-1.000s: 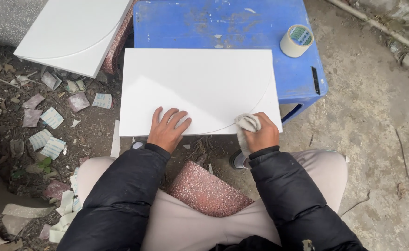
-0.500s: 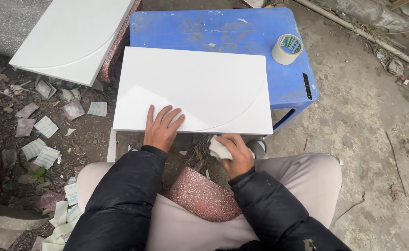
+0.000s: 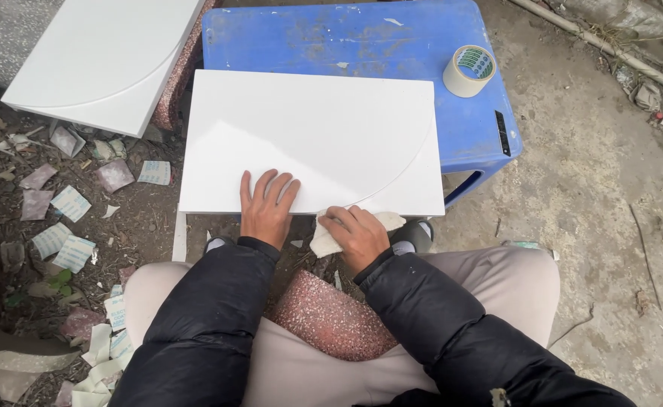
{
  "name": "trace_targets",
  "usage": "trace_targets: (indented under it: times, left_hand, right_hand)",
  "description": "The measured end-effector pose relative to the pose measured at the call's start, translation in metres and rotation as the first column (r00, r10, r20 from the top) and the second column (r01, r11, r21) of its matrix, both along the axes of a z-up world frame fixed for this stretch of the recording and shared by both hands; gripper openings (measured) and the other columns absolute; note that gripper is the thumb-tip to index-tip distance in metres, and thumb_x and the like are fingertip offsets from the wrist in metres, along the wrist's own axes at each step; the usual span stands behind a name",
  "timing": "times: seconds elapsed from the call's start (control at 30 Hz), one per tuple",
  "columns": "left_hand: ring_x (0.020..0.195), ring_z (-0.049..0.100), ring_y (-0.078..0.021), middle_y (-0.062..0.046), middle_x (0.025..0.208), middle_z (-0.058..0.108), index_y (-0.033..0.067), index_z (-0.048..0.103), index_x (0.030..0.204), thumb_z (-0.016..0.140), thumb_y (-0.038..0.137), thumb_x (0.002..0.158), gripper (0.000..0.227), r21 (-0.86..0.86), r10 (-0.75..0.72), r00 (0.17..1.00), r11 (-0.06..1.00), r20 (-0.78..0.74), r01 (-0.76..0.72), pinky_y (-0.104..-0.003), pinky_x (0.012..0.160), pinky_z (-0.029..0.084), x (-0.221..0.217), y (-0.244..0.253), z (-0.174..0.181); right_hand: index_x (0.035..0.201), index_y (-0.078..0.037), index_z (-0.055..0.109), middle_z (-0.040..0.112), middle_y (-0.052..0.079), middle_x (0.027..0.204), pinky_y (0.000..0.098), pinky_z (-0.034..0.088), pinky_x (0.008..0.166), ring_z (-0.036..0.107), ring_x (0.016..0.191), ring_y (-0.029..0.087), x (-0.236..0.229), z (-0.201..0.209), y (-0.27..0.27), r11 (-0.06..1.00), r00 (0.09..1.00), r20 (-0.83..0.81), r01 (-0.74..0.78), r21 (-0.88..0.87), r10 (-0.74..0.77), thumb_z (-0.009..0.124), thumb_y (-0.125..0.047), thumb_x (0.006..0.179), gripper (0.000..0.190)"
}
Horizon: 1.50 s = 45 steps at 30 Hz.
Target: Wiping the surface of a white board with a cloth to clean it in a workshop environment.
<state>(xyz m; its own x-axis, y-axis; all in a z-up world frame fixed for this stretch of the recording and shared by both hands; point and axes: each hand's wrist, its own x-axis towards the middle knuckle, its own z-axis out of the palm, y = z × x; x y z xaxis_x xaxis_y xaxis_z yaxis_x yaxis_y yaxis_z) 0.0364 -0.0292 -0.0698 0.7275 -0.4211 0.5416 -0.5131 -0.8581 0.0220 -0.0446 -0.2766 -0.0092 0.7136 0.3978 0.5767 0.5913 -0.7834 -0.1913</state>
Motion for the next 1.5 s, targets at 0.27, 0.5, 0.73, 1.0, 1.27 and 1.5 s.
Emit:
trace_targets:
  times: [0.27,0.5,0.73,1.0,1.27,1.5]
  left_hand:
    - [0.156,0.062,-0.0333,-0.001,0.152,0.073,0.025,0.074,0.148,0.104,0.002,0.081,0.077,-0.024,-0.014,0.998,1.0,-0.054,0.013,-0.08,0.139,0.032,-0.001,0.001,0.002]
    - [0.157,0.061,-0.0333,-0.001,0.157,0.071,0.0248,0.072,0.15,0.107,0.002,0.075,0.085,-0.011,-0.013,0.997,1.0,-0.076,0.012,-0.08,0.141,0.029,0.001,0.002,-0.006]
    - [0.159,0.06,-0.032,0.0,0.159,0.069,0.0263,0.072,0.151,0.107,0.003,0.075,0.087,-0.007,-0.005,0.993,1.0,-0.12,0.004,-0.079,0.142,0.027,-0.001,0.002,-0.003]
    - [0.159,0.059,-0.0303,0.002,0.16,0.068,0.0281,0.071,0.152,0.104,0.003,0.079,0.084,-0.003,0.003,0.991,1.0,-0.133,-0.004,-0.078,0.143,0.027,-0.002,0.002,0.003]
    - [0.159,0.06,-0.0308,0.001,0.16,0.068,0.0271,0.071,0.152,0.105,0.003,0.078,0.086,-0.01,-0.006,0.994,1.0,-0.106,0.005,-0.078,0.143,0.027,-0.004,0.003,0.005]
    - [0.159,0.059,-0.0308,0.0,0.16,0.068,0.0266,0.071,0.153,0.107,0.003,0.075,0.089,-0.031,-0.036,0.996,0.999,-0.086,0.033,-0.079,0.143,0.028,0.001,0.001,0.002]
  right_hand:
    - [0.134,-0.018,0.084,0.08,0.003,0.124,0.0377,0.057,0.077,0.073,0.091,0.026,-0.004,0.009,-0.019,0.992,0.997,0.034,0.077,-0.1,-0.074,0.073,-0.002,0.107,0.032]
    - [0.135,-0.017,0.081,0.078,0.004,0.125,0.0424,0.056,0.08,0.069,0.095,0.031,0.007,-0.005,-0.064,0.973,0.993,-0.029,0.109,-0.204,-0.117,0.078,0.003,0.09,0.049]
    - [0.128,-0.019,0.084,0.078,0.003,0.123,0.0412,0.057,0.086,0.067,0.097,0.031,0.015,0.011,-0.098,0.965,0.982,-0.101,0.133,-0.225,-0.159,0.077,0.002,0.09,0.043]
    - [0.135,-0.02,0.084,0.079,0.002,0.128,0.0404,0.058,0.094,0.069,0.105,0.028,-0.004,-0.007,-0.017,0.999,0.983,-0.177,0.049,-0.022,-0.052,0.082,0.003,0.091,0.05]
    - [0.129,-0.021,0.085,0.076,0.002,0.121,0.0445,0.058,0.092,0.069,0.104,0.03,-0.001,-0.035,-0.015,0.993,0.98,-0.186,0.059,-0.102,-0.077,0.089,0.001,0.077,0.057]
    - [0.139,-0.023,0.087,0.076,0.002,0.128,0.04,0.057,0.095,0.065,0.098,0.028,-0.009,0.04,-0.096,0.979,0.969,-0.184,0.184,0.084,-0.166,0.08,0.003,0.084,0.061]
